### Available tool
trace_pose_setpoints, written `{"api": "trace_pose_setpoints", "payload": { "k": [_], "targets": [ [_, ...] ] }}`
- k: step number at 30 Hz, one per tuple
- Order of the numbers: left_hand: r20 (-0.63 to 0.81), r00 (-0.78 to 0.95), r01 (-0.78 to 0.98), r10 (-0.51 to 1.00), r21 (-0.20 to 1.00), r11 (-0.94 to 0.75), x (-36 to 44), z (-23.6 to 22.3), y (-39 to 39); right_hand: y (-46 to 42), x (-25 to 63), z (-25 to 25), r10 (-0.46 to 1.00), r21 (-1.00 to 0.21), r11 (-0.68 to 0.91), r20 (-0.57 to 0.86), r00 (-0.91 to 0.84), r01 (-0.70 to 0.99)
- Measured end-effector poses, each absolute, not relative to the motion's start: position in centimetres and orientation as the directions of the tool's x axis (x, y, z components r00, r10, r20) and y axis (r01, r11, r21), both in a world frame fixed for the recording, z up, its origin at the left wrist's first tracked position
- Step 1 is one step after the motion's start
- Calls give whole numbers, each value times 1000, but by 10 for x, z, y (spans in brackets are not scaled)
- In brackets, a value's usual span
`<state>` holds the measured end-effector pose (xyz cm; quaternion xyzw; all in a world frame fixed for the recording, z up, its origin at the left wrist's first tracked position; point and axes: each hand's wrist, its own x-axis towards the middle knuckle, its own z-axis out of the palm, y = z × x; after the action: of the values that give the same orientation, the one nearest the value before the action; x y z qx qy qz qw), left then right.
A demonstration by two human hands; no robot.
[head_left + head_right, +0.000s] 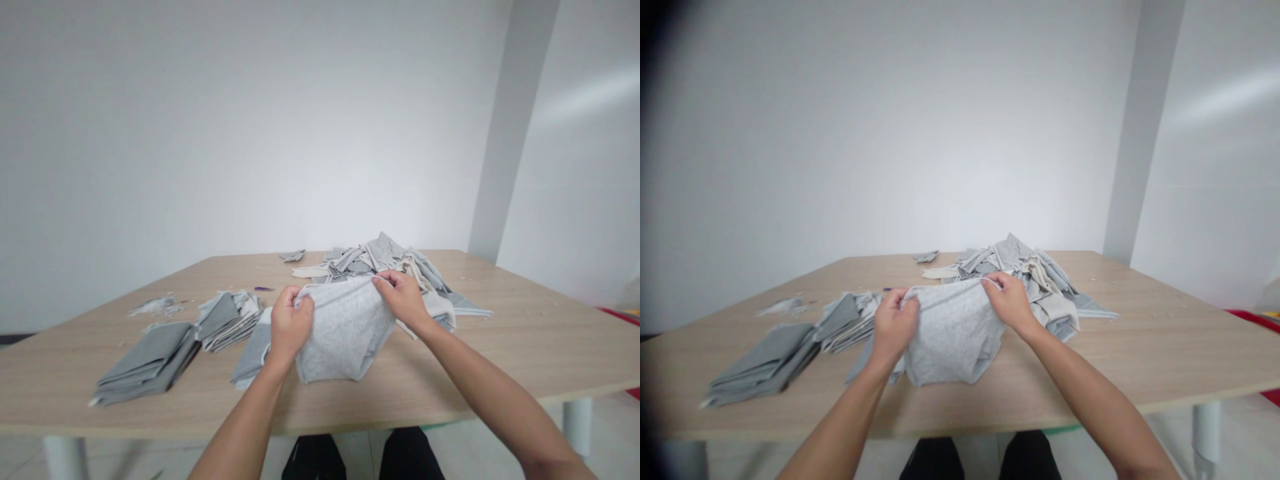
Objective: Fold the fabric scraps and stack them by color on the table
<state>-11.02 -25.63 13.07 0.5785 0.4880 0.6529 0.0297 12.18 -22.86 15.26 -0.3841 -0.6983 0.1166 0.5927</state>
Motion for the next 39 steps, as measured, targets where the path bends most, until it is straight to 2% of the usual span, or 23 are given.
{"api": "trace_pose_setpoints", "payload": {
  "k": [9, 17, 27, 34, 39],
  "targets": [
    [728, -374, 542, 575, 675, -501, -109, 130, -260, -224, 128, 148, 678, -615, 687, 734, -36, 388],
    [687, -473, 456, 551, 726, -515, -110, 126, -258, -231, 136, 151, 695, -623, 667, 718, -39, 409],
    [614, -508, 311, 604, 785, -536, -114, 128, -252, -229, 145, 148, 721, -705, 693, 679, -140, 148],
    [646, -420, 367, 638, 763, -531, -116, 130, -253, -230, 143, 148, 790, -789, 612, 613, 4, 58],
    [657, -383, 337, 649, 754, -564, -114, 131, -256, -231, 141, 148, 806, -811, 577, 584, 92, 94]
  ]
}}
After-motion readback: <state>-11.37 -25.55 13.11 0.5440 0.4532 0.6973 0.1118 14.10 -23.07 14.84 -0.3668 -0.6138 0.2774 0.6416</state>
